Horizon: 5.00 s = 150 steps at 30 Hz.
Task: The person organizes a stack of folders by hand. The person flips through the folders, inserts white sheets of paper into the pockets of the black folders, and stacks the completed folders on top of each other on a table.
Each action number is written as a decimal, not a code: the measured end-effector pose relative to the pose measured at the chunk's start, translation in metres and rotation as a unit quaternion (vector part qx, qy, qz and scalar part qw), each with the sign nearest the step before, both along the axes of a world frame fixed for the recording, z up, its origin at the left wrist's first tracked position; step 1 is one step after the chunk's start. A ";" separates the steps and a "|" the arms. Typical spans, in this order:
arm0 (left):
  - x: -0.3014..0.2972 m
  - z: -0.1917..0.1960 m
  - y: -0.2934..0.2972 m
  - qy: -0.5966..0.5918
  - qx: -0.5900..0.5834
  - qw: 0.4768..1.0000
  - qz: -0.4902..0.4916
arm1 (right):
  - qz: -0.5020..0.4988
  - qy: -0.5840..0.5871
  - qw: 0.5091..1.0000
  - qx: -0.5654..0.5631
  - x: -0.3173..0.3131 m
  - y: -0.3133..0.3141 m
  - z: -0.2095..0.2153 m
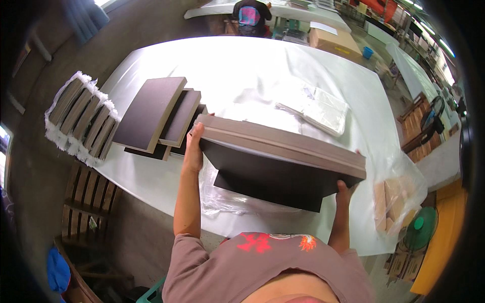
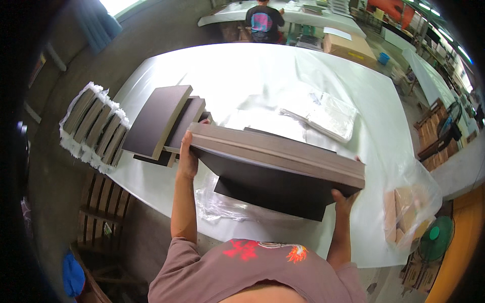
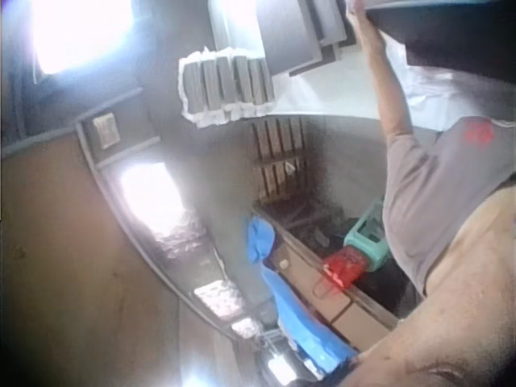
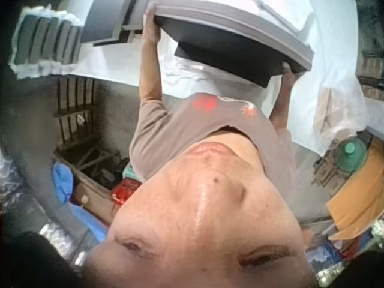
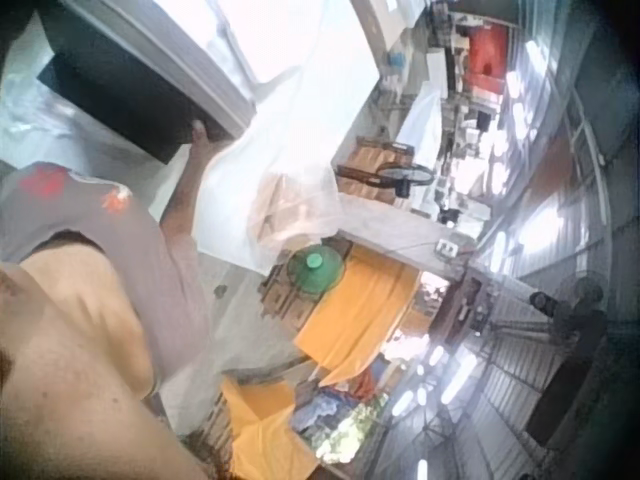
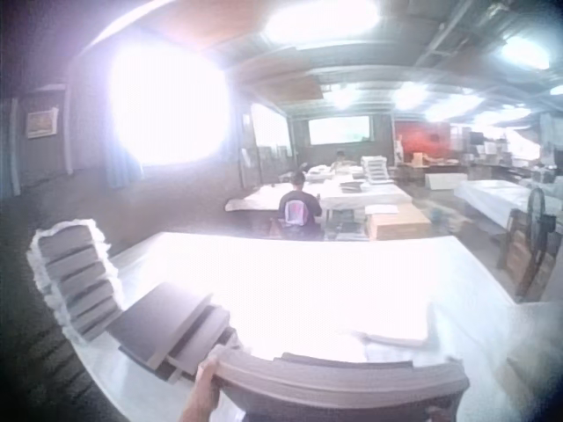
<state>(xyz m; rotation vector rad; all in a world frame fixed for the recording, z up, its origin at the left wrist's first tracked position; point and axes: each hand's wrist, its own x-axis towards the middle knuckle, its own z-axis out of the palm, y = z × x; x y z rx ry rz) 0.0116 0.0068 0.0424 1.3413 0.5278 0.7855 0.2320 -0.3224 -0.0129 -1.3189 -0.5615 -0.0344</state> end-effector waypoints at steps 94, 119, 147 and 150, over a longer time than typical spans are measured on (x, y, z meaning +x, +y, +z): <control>0.042 0.050 -0.189 0.225 0.709 0.667 0.038 | 0.439 -0.228 0.730 -0.472 0.067 0.032 0.176; 0.037 0.036 -0.185 0.202 0.759 0.613 0.087 | 0.433 -0.180 0.704 -0.534 0.079 0.037 0.183; 0.042 0.050 -0.187 0.247 0.727 0.640 0.023 | 0.415 -0.213 0.719 -0.515 0.064 0.034 0.179; 0.041 0.046 -0.188 0.238 0.721 0.649 0.045 | 0.419 -0.150 0.716 -0.537 0.065 0.032 0.182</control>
